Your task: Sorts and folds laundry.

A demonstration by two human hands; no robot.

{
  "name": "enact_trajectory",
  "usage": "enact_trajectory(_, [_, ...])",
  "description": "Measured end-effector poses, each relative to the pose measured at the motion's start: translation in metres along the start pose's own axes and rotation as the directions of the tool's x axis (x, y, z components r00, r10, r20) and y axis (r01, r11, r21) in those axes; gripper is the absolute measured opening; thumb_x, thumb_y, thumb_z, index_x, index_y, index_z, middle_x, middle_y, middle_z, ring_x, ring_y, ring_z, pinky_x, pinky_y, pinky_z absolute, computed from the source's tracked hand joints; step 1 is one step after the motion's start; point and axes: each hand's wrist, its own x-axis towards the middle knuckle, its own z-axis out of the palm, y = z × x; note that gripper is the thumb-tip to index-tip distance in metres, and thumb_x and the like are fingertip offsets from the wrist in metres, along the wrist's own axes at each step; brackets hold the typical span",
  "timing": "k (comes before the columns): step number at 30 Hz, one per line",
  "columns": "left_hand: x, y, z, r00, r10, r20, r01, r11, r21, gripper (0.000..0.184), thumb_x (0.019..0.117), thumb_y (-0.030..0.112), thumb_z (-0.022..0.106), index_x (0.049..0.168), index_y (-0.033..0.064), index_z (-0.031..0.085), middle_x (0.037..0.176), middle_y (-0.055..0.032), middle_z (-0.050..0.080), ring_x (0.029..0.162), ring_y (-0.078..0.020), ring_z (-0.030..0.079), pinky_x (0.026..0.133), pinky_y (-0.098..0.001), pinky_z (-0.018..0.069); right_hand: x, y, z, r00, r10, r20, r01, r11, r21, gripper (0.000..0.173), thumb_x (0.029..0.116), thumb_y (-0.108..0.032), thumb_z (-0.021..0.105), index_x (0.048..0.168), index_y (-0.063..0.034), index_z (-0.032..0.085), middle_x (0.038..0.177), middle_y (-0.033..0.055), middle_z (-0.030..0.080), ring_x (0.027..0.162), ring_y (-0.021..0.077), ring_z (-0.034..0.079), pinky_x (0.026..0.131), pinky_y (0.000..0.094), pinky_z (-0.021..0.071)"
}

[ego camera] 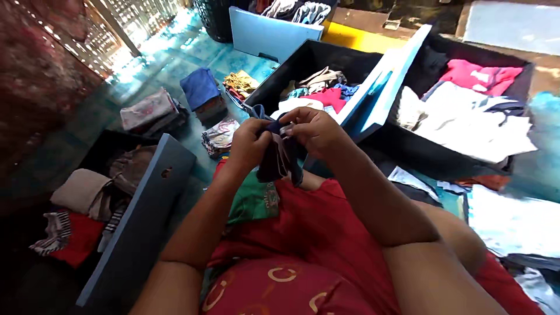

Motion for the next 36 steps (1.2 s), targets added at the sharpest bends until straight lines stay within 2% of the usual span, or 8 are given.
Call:
enact_trajectory(7, [0.023, -0.002, -0.067, 0.996, -0.074, -0.039, 0.074, 0.997, -0.010, 0.024, 0.0978, 0.004, 0.052, 0.111, 0.0008, 0.071, 0.102, -0.0033, 0.072, 0.091, -0.0036, 0.067, 0.085, -0.0278, 0.0566, -0.006, -0.037, -0.076, 0.961, -0.238, -0.142, 0.161, 0.897, -0.413, 0.022, 0.0852, 0.003, 0.062, 0.103, -0.0073, 0.069, 0.086, -0.0040, 0.066, 0.072, 0.0020, 0.061, 0.070, 0.0222, 0.0551])
enact_trajectory(12, [0.031, 0.008, -0.094, 0.980, -0.194, -0.039, 0.171, 0.930, -0.325, 0.026, 0.0984, 0.001, 0.044, 0.102, 0.0097, 0.068, 0.085, 0.0087, 0.071, 0.075, -0.0016, 0.067, 0.070, -0.0238, 0.0586, -0.017, -0.051, -0.100, 0.941, -0.308, -0.144, 0.252, 0.915, -0.315, 0.026, 0.0830, 0.006, 0.055, 0.089, -0.0154, 0.069, 0.101, -0.0091, 0.072, 0.084, -0.0020, 0.066, 0.070, 0.0172, 0.0563])
enact_trajectory(16, [0.040, 0.009, -0.100, 0.974, -0.226, -0.012, 0.201, 0.887, -0.415, 0.029, 0.0984, 0.004, 0.042, 0.092, 0.0128, 0.069, 0.077, 0.0080, 0.070, 0.068, -0.0011, 0.065, 0.064, -0.0209, 0.0564, -0.018, -0.054, -0.109, 0.955, -0.273, -0.115, 0.253, 0.954, -0.163, 0.030, 0.0878, 0.007, 0.050, 0.089, -0.0157, 0.070, 0.099, -0.0089, 0.073, 0.078, -0.0010, 0.067, 0.066, 0.0179, 0.0580])
enact_trajectory(21, [0.056, 0.012, -0.057, 0.956, -0.294, 0.009, 0.287, 0.923, -0.259, 0.017, 0.0974, 0.006, 0.051, 0.095, 0.0049, 0.068, 0.079, 0.0025, 0.069, 0.069, -0.0054, 0.065, 0.066, -0.0282, 0.0581, -0.009, -0.043, -0.085, 0.961, -0.081, -0.266, 0.042, 0.988, -0.147, 0.016, 0.0903, 0.003, 0.056, 0.099, -0.0076, 0.065, 0.088, -0.0032, 0.069, 0.073, 0.0057, 0.066, 0.068, 0.0252, 0.0593])
enact_trajectory(26, [0.050, 0.034, 0.011, 0.985, -0.011, 0.173, -0.013, 0.991, 0.136, 0.019, 0.0980, 0.006, 0.058, 0.107, -0.0011, 0.073, 0.104, -0.0129, 0.071, 0.098, -0.0158, 0.067, 0.091, -0.0370, 0.0545, -0.009, -0.033, -0.035, 0.993, -0.044, -0.110, 0.028, 0.990, -0.139, 0.015, 0.0916, 0.001, 0.062, 0.106, 0.0010, 0.066, 0.096, 0.0044, 0.070, 0.081, 0.0108, 0.069, 0.076, 0.0307, 0.0616])
enact_trajectory(30, [0.047, 0.036, 0.035, 0.980, 0.014, 0.196, -0.032, 0.996, 0.089, 0.023, 0.0975, 0.004, 0.053, 0.107, -0.0008, 0.073, 0.103, -0.0122, 0.069, 0.093, -0.0140, 0.066, 0.085, -0.0321, 0.0538, -0.032, -0.031, -0.019, 0.988, 0.002, -0.157, -0.025, 0.989, -0.143, 0.016, 0.1045, -0.007, 0.053, 0.115, 0.0009, 0.062, 0.102, 0.0086, 0.065, 0.082, 0.0098, 0.066, 0.077, 0.0275, 0.0590])
enact_trajectory(33, [0.046, 0.029, 0.032, 0.968, 0.002, 0.250, -0.013, 0.999, 0.040, 0.023, 0.0985, 0.017, 0.060, 0.110, 0.0010, 0.071, 0.103, -0.0077, 0.067, 0.093, -0.0096, 0.064, 0.085, -0.0309, 0.0550, -0.015, -0.026, -0.024, 0.988, -0.003, -0.153, -0.019, 0.989, -0.145, 0.019, 0.0998, -0.005, 0.053, 0.108, 0.0030, 0.068, 0.103, 0.0105, 0.070, 0.082, 0.0122, 0.069, 0.076, 0.0316, 0.0608])
enact_trajectory(36, [0.047, 0.034, 0.027, 0.949, -0.023, 0.313, -0.080, 0.947, 0.311, 0.033, 0.0939, 0.024, 0.073, 0.114, -0.0017, 0.068, 0.105, -0.0180, 0.069, 0.093, -0.0245, 0.067, 0.086, -0.0475, 0.0547, -0.005, -0.013, -0.026, 0.977, -0.184, -0.111, 0.144, 0.944, -0.296, 0.020, 0.0972, -0.004, 0.057, 0.102, 0.0039, 0.075, 0.098, 0.0129, 0.073, 0.088, 0.0162, 0.068, 0.082, 0.0371, 0.0567])
